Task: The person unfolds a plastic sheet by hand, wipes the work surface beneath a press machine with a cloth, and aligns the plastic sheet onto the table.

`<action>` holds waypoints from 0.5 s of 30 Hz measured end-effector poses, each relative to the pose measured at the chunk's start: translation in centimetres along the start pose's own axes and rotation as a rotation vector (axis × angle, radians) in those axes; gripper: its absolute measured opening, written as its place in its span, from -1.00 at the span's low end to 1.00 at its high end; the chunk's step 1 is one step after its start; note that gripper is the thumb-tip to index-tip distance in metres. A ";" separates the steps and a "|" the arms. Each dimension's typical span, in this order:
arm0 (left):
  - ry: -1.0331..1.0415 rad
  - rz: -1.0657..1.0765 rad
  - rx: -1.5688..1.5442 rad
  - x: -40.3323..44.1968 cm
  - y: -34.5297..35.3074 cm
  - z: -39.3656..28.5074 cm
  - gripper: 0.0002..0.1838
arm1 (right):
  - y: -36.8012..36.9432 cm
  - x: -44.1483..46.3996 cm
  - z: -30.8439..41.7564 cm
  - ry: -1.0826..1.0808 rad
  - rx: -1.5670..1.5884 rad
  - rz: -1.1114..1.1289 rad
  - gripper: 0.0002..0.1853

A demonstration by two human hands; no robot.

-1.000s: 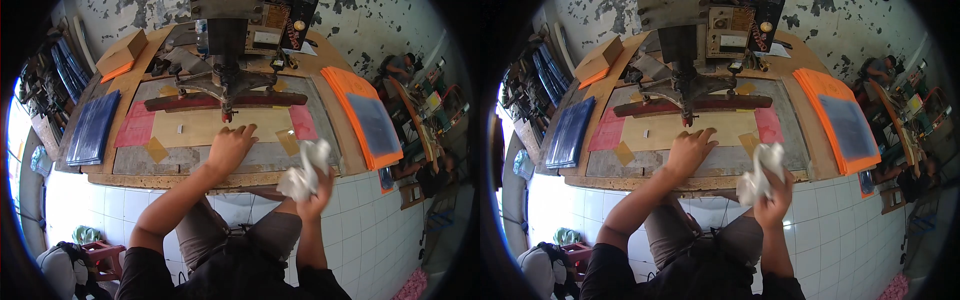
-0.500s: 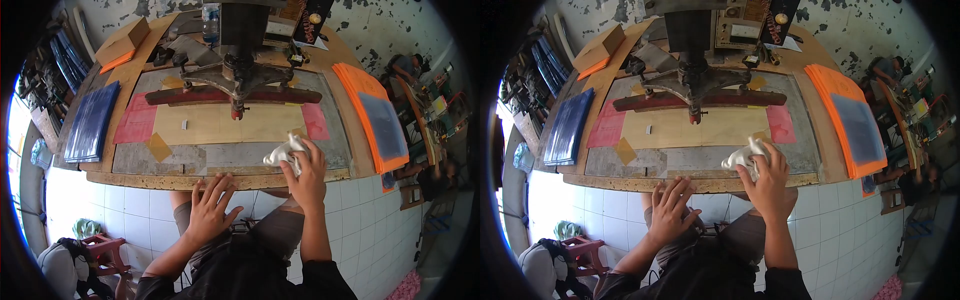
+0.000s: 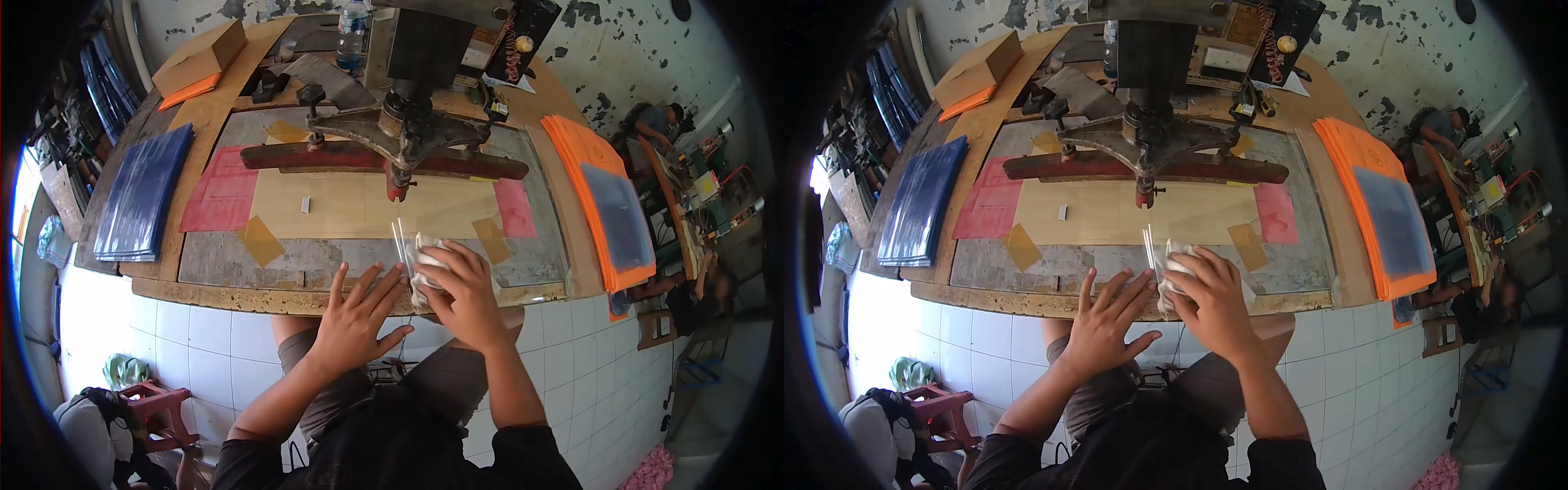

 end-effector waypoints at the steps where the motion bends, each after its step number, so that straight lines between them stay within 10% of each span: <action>1: 0.000 -0.006 0.001 -0.1 0.0 0.1 -0.19 | -0.1 0.0 -1.4 -0.015 0.054 0.029 -0.52; 5: -0.022 -0.019 0.008 -0.3 -0.2 0.2 -0.19 | -3.0 0.0 -11.4 0.280 -0.128 -0.094 -0.42; 11: -0.030 -0.030 -0.101 -0.1 -0.1 0.3 -0.21 | -3.2 2.5 -5.0 0.369 0.181 -0.215 -0.35; 15: -0.018 -0.032 -0.093 -0.4 -0.1 0.5 -0.25 | 1.4 4.4 1.9 -0.045 0.247 0.067 -0.41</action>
Point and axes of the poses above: each hand's wrist, its own x-axis towards the middle knuckle, its own y-axis out of the palm, z = x × y, the point moved 6 cm from there along x, towards the middle knuckle, and after that the axes turned 1 degree about y, right-handed, at the moved point
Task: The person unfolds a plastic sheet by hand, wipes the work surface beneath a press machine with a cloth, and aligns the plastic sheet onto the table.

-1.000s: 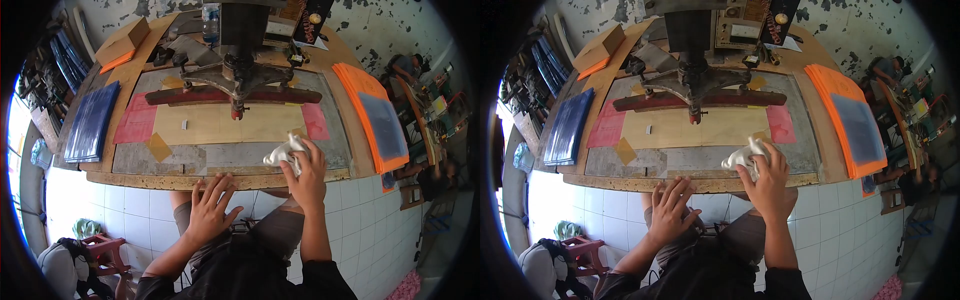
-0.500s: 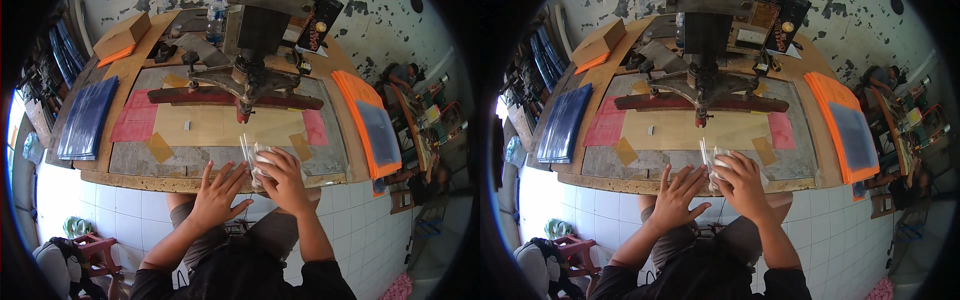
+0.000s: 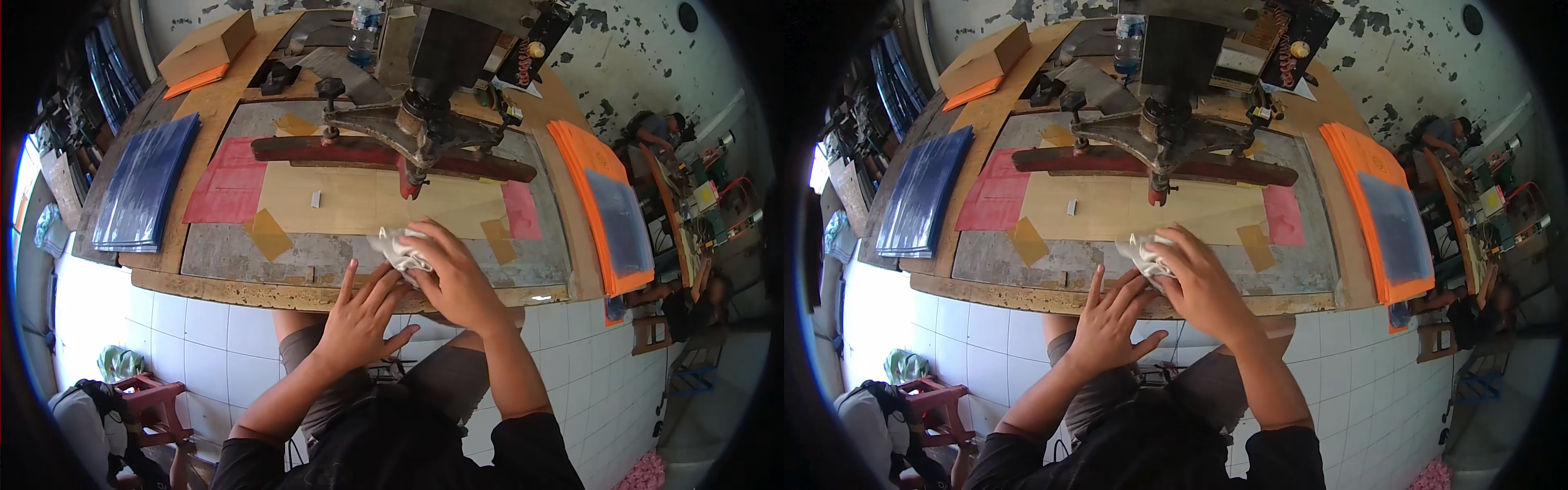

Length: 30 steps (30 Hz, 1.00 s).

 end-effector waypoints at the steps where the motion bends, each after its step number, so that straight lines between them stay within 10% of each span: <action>1: 0.007 -0.003 0.032 -0.1 0.0 0.1 -0.26 | 0.8 0.0 -0.9 -0.049 -0.168 0.050 -0.45; 7: 0.022 -0.085 0.057 -0.3 -0.3 0.0 -0.29 | 0.2 0.5 -2.6 0.211 -0.300 -0.129 -0.47; 18: 0.025 -0.057 0.077 -0.3 -0.3 0.1 -0.38 | 3.7 2.7 1.9 -0.292 0.005 0.095 -0.59; 22: 0.021 -0.095 0.079 -0.3 -0.2 -0.1 -0.39 | 2.2 3.3 -2.7 0.144 -0.255 -0.086 -0.66; 25: 0.006 -0.064 0.079 -0.3 -0.3 0.0 -0.38 | 3.3 2.7 0.6 -0.194 -0.071 0.064 -0.67; 30: -0.011 -0.093 0.055 -0.1 -0.5 -0.1 -0.37 | -2.1 0.0 -6.9 0.127 -0.096 -0.029 -0.57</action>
Point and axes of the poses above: each hand's wrist, its own x-axis towards the middle knuckle, its own y-axis out of the palm, z = x × y, the point moved 6 cm from there along x, towards the middle knuckle, and after that the axes turned 1 degree about y, right-handed, at the moved point
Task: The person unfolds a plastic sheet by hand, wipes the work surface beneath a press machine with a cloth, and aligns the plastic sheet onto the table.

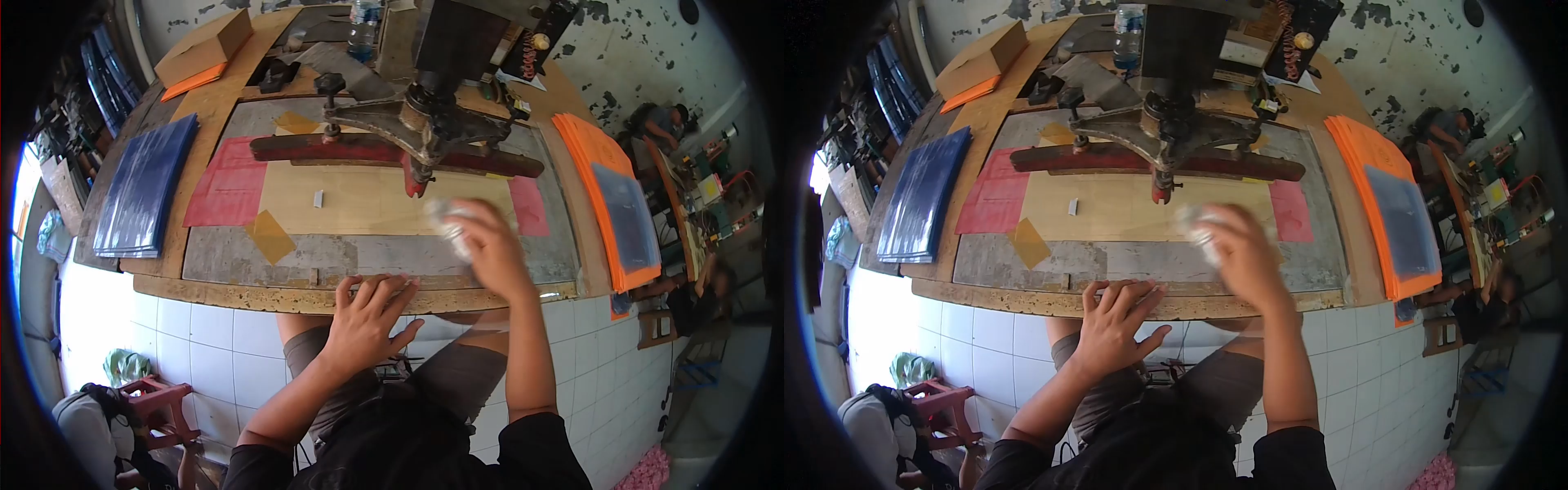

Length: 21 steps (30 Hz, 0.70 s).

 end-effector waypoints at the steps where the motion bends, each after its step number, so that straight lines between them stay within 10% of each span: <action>1: -0.003 -0.003 -0.001 0.0 0.0 0.0 -0.36 | -1.4 -0.5 -3.7 0.120 -0.014 -0.056 -0.55; 8: 0.008 -0.026 0.011 0.1 0.0 -0.1 -0.34 | -2.8 -2.1 -3.9 0.244 -0.217 -0.135 -0.54; 10: 0.002 -0.017 0.013 0.1 0.1 -0.1 -0.34 | 0.6 -3.6 3.9 -0.146 -0.233 -0.037 -0.53; 13: -0.001 -0.007 0.017 0.2 -0.1 -0.1 -0.33 | 0.5 -4.9 5.6 -0.161 -0.115 0.057 -0.53; 16: -0.002 -0.001 0.022 0.1 -0.1 -0.2 -0.34 | -2.9 -4.7 -4.4 0.231 0.005 -0.133 -0.57; 21: -0.007 -0.021 0.017 0.4 0.1 -0.2 -0.36 | -1.8 -5.1 -1.8 0.215 -0.346 -0.207 -0.59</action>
Point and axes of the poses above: each hand's wrist, its own x-axis towards the middle knuckle, its own y-axis out of the palm, z = x × y, the point moved 6 cm from there along x, towards the middle knuckle, and after that the axes turned 1 degree about y, right-handed, at the moved point
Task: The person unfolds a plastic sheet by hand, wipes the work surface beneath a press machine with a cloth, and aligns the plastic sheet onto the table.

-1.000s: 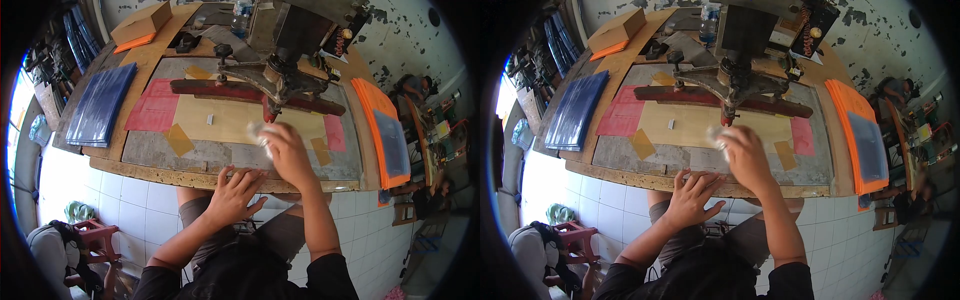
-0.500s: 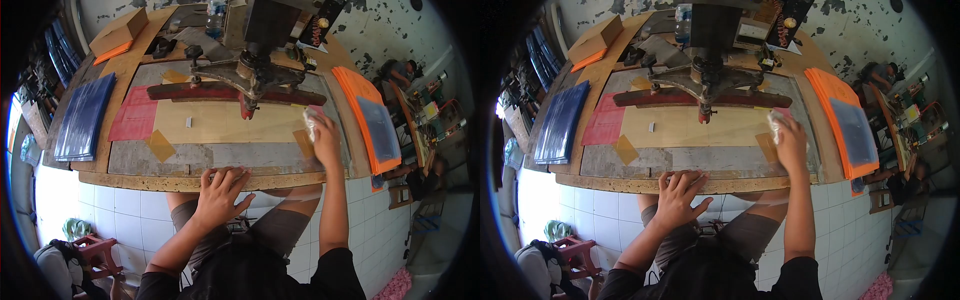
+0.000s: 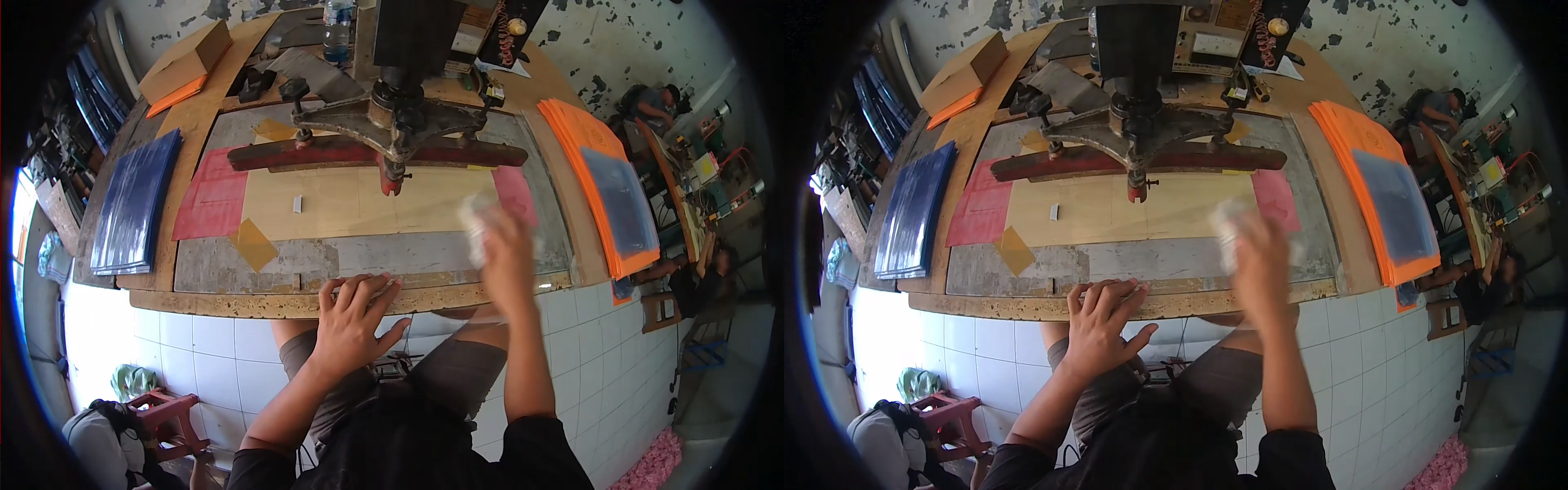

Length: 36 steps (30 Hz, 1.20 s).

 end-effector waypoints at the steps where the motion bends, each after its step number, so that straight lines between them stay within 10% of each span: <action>1: -0.007 -0.003 0.000 0.0 0.1 0.0 -0.37 | 0.5 -1.1 3.0 -0.117 0.080 0.092 -0.58; 5: -0.003 -0.006 0.005 -0.1 -0.2 -0.1 -0.37 | -1.4 -2.9 6.5 -0.348 0.308 0.213 -0.53; 12: -0.001 -0.006 0.001 0.0 -0.2 -0.2 -0.38 | -2.4 -1.6 -5.3 0.236 -0.223 -0.147 -0.55; 18: -0.004 0.019 -0.010 -0.1 -0.1 0.0 -0.37 | -2.2 -5.0 7.3 -0.324 0.265 0.249 -0.58; 25: -0.001 0.019 -0.057 0.3 -0.7 -0.2 -0.34 | -1.1 -3.3 -0.4 0.082 -0.128 -0.083 -0.49; 36: -0.041 -0.023 -0.363 -0.5 -2.1 1.8 -0.47 | 3.5 0.8 12.8 -0.481 0.390 0.196 -0.57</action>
Point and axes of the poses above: each hand's wrist, its own x-axis towards the middle knuckle, its own y-axis out of the palm, z = x × y, the point moved 6 cm from there along x, towards the middle knuckle, and after that the axes turned 1 degree about y, right-handed, at the moved point
